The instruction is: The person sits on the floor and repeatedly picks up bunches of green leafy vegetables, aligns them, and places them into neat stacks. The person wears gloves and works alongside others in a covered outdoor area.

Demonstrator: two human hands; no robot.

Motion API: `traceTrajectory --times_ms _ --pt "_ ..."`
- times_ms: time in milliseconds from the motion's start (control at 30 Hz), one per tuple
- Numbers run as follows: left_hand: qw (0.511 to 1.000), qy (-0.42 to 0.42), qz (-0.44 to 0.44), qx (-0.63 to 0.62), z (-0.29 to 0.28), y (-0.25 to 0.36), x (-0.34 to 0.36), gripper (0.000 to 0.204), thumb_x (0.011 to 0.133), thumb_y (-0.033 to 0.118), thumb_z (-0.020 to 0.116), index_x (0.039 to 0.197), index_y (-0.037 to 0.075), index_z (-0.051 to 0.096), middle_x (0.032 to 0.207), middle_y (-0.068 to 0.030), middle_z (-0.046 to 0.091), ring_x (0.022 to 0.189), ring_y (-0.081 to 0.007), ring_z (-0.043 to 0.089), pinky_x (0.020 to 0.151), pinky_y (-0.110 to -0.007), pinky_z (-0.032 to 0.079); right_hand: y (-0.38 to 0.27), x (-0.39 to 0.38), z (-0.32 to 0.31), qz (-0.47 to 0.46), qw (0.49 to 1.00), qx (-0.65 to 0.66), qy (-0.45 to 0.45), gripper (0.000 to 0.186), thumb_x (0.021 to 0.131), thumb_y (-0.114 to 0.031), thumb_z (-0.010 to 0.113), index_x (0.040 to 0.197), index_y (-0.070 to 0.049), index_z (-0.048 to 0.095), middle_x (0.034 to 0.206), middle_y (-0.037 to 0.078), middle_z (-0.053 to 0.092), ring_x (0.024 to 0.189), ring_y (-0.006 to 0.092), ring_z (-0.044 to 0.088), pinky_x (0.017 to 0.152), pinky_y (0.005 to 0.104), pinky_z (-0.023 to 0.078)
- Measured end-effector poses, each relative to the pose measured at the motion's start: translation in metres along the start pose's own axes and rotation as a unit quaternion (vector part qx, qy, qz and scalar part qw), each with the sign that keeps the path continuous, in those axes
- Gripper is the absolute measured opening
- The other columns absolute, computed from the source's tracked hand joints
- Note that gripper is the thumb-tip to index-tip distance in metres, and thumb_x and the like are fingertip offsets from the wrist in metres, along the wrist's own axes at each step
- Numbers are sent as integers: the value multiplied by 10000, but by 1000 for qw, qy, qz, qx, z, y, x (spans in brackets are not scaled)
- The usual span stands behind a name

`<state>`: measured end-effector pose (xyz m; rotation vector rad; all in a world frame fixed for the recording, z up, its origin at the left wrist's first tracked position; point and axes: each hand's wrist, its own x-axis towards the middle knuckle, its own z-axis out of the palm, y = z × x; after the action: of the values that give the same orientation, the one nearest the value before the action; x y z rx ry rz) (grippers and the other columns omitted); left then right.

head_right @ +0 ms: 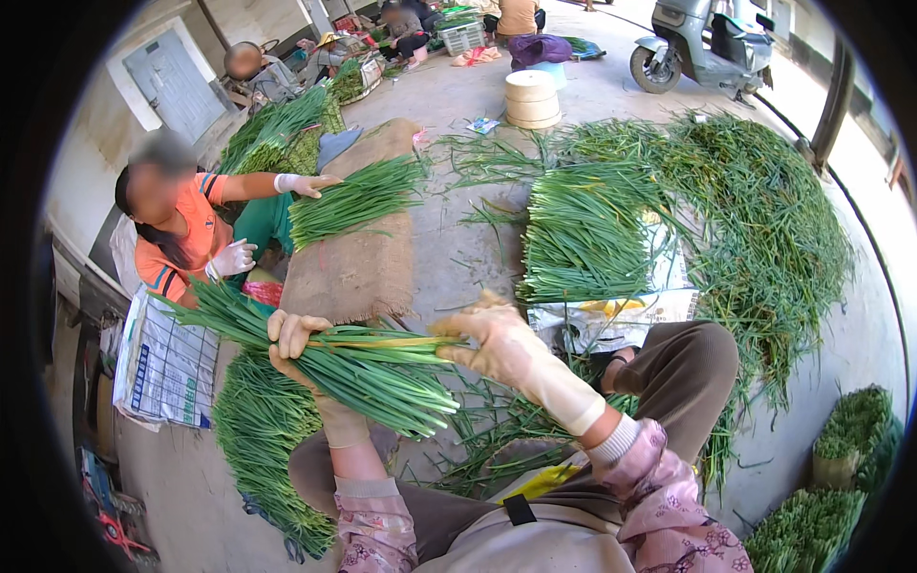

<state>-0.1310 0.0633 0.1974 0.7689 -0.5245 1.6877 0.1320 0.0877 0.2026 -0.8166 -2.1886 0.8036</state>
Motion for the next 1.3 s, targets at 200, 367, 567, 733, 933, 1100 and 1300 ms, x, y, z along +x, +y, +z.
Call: traceTrajectory --times_ms 200,367,567,733,933,1100,1300 --pt "998 54 -16 28 23 7 -10 245 831 44 602 919 141 394 779 42 512 860 -136 554 1071 -391 331 13 -6 -7 -120 981 -118 92 161 757 -165 686 914 -133 668 702 97 593 770 302 576 815 414 473" --pt "974 97 -2 205 32 48 -6 238 850 95 592 1010 139 422 825 50 524 939 -137 568 1066 -373 350 47 -40 -28 -30 985 -113 130 107 770 -169 662 835 -87 638 751 101 600 795 305 579 754 395 456" --pt "953 126 11 274 39 102 -4 200 855 100 576 1005 118 445 818 30 506 937 -138 569 1085 -371 315 103 -103 -18 234 935 154 218 112 827 -79 658 916 -13 644 789 41 618 759 159 546 714 293 438" --pt "933 173 68 307 44 121 -6 167 857 114 563 986 108 457 816 23 512 934 -148 571 1081 -389 318 112 -113 -29 255 957 -132 -28 218 806 -215 673 989 -97 666 871 95 654 849 251 603 788 361 456" --pt "960 163 71 215 40 116 -17 154 851 107 543 977 104 454 799 20 510 863 -157 581 1088 -416 320 42 -59 9 11 992 -123 7 319 785 -257 663 1079 -138 626 1070 94 632 1061 300 558 965 445 376" --pt "980 147 17 136 36 82 -19 187 845 119 550 1003 102 452 808 17 518 911 -159 578 1108 -481 262 -37 -19 38 -230 963 -117 75 249 784 -166 631 1032 -171 656 765 -15 584 784 165 577 905 424 412" --pt "976 188 -64 94 34 34 -20 248 850 156 547 1078 102 464 840 22 533 957 -156 575 1095 -532 251 -44 20 50 -305 922 -237 19 255 692 -156 565 936 -147 637 677 12 521 710 204 548 755 367 442"
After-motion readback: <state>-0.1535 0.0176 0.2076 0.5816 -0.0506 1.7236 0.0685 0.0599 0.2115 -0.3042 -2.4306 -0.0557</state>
